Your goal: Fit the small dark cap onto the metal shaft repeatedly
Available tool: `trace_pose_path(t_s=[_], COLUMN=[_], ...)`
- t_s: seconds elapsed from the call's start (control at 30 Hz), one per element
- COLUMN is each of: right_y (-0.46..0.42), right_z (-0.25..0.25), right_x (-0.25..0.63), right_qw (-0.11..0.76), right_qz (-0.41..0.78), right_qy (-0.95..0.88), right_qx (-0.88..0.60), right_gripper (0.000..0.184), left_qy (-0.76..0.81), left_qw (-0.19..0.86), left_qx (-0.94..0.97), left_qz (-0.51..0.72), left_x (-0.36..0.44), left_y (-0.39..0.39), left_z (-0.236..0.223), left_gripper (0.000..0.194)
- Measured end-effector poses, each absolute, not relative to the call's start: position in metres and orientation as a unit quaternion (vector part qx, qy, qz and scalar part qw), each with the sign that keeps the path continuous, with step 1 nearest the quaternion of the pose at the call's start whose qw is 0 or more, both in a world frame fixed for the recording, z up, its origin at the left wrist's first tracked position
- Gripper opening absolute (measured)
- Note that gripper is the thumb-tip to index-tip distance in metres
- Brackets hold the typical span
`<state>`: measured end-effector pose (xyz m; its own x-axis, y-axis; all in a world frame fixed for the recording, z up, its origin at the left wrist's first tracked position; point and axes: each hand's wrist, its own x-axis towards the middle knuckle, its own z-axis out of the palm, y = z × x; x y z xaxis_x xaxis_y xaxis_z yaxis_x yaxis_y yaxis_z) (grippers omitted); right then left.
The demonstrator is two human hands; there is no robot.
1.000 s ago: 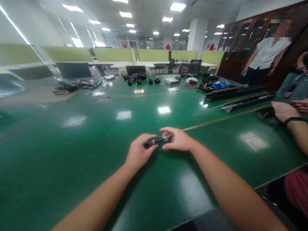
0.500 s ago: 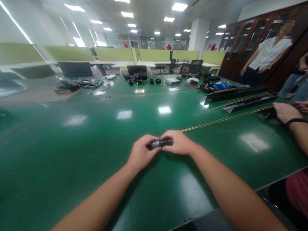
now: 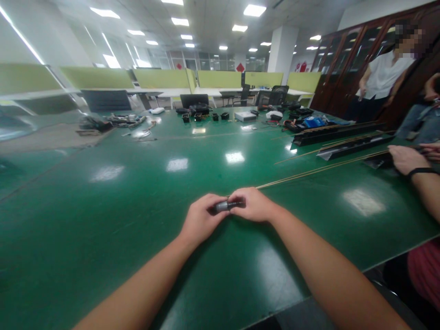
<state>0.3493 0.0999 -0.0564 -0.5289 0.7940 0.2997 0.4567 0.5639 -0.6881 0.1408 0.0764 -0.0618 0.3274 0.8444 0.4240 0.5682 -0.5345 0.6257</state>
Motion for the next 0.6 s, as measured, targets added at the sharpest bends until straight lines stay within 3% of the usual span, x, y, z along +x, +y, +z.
trace_pose_path(t_s=[0.6], right_y=[0.1015], right_z=[-0.0588], right_x=[0.3506], right_qw=[0.309], right_qz=[0.300], right_qy=[-0.820], right_qx=[-0.376], right_gripper=[0.016], left_qy=[0.448], left_qw=[0.193], left_qx=[0.788], left_qz=[0.377], left_x=[0.1406], left_y=[0.0772], left_z=[-0.0634], left_gripper=[0.025])
